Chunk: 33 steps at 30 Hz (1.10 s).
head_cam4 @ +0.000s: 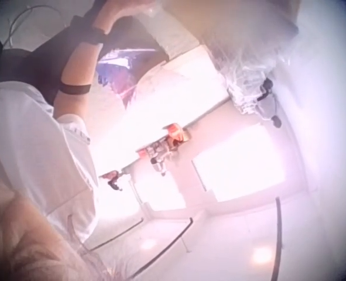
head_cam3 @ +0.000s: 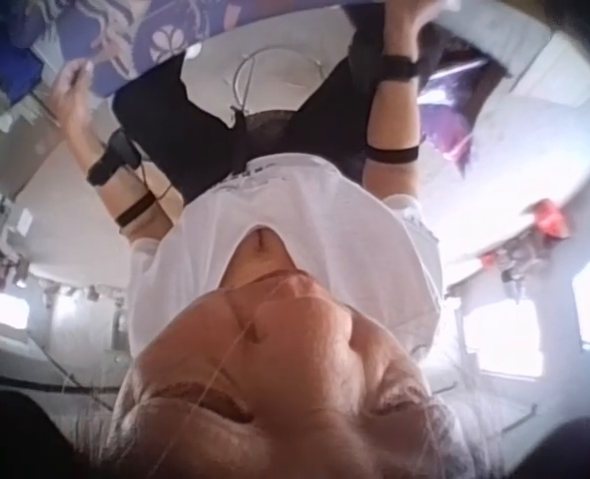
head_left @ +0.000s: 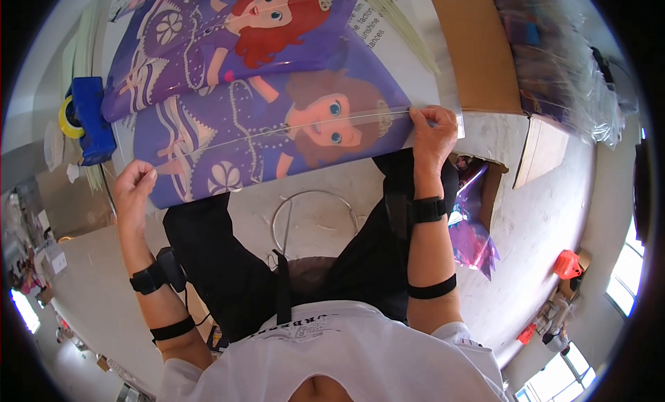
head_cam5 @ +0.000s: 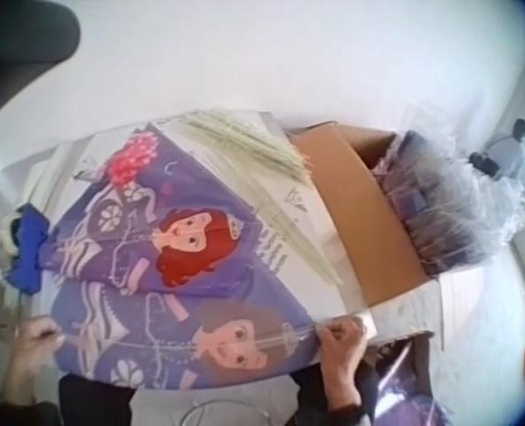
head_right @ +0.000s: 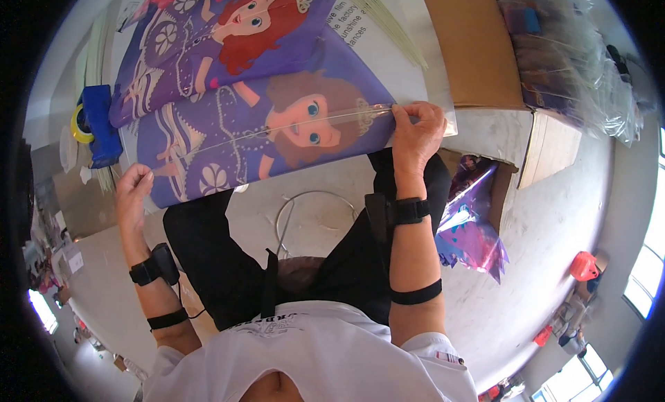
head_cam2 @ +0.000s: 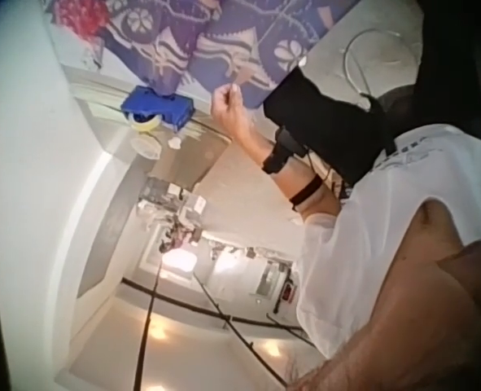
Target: Secure plastic hanging rods and strings to posters using tape.
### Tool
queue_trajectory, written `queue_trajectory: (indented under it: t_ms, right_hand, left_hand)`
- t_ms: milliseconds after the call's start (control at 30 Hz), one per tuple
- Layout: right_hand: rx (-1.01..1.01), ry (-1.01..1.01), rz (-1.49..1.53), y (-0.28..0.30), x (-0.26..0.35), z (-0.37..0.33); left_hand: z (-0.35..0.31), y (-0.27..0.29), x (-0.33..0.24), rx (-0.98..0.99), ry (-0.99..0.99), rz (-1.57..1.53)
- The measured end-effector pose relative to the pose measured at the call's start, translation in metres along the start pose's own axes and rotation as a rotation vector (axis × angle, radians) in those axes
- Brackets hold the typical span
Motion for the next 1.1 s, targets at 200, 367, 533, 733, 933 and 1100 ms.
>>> queue_trajectory:
  t_ms: [200, 367, 533, 733, 933, 1100]
  right_hand:
    - [0.035, 0.064, -0.098, -0.009, -0.012, 0.006]
    - [0.051, 0.107, -0.109, -0.005, -0.011, 0.010]
    - [0.076, 0.067, -0.114, -0.006, -0.017, 0.011]
    - [0.062, 0.112, -0.183, -0.007, -0.014, 0.013]
    - [0.078, 0.121, -0.210, -0.006, -0.020, 0.016]
    - [0.089, 0.097, -0.193, -0.008, -0.019, 0.015]
  left_hand:
    - [0.000, 0.008, 0.003, -0.084, -0.108, 0.006]
    - [0.006, 0.004, 0.003, -0.170, -0.121, 0.271]
    - [0.011, -0.002, 0.007, -0.259, -0.064, 0.288]
    - [0.019, -0.007, 0.021, -0.276, -0.031, 0.245]
    - [0.022, -0.010, 0.021, -0.279, 0.005, 0.222]
    - [0.021, -0.009, 0.020, -0.308, -0.028, 0.277]
Point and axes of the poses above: each hand's wrist, its own z-axis towards the middle knuckle, its own y-axis out of the back of the hand, x = y × z, the point moved 10 cm from there along z, towards the middle knuckle, and after that the axes turned 6 degrees about x, right-handed, at the moved point
